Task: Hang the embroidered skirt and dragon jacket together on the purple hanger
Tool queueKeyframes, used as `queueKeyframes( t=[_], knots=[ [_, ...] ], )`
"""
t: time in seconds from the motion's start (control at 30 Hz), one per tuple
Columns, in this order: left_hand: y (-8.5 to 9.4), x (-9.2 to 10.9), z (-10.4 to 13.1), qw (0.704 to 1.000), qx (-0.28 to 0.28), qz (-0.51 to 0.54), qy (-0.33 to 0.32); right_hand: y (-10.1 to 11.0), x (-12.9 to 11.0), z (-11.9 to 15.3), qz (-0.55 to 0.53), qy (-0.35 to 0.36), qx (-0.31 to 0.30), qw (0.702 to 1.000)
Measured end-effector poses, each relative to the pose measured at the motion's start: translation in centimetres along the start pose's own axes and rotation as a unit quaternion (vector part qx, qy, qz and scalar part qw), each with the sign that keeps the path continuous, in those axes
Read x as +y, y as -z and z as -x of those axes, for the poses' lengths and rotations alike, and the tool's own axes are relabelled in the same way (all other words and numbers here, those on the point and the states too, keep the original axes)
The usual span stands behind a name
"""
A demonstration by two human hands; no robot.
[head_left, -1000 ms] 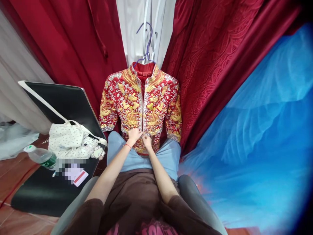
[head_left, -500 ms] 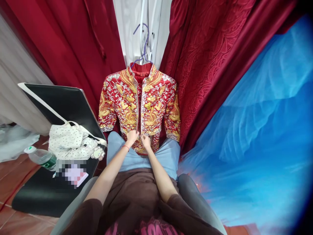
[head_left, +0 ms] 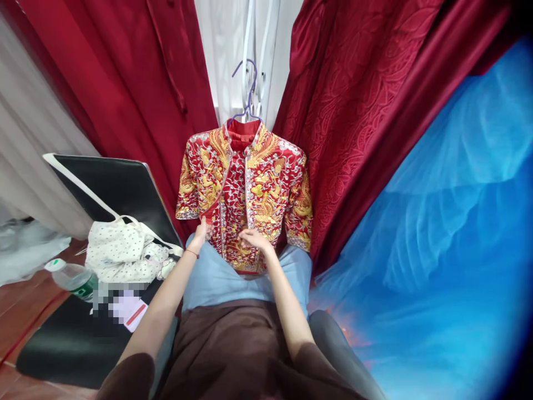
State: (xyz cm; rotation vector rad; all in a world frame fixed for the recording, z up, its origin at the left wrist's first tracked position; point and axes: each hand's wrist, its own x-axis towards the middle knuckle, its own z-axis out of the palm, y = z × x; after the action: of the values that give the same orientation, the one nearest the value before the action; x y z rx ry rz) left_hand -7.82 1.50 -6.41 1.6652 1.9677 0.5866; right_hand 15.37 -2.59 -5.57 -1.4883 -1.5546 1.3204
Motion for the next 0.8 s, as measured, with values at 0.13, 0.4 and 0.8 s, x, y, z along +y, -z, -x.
queueKeyframes(
  t=[0.13,0.4,0.8],
  knots=[
    [2.5,4.1,-1.0,0.989,0.020,0.145,-0.036,3.9,-9.4,-1.1,0.113,0.259,0.050,0.958],
    [8.5,14.3,-0.1,0.911,0.372,0.042,-0.174,11.7,-23.1,-4.5,0.371,0.396,0.404,0.736],
    [18.7,13.4,-6.6,0.920,0.379,0.093,-0.026,14.0,-21.8,-8.3,0.281,0.309,0.397,0.817]
  ],
)
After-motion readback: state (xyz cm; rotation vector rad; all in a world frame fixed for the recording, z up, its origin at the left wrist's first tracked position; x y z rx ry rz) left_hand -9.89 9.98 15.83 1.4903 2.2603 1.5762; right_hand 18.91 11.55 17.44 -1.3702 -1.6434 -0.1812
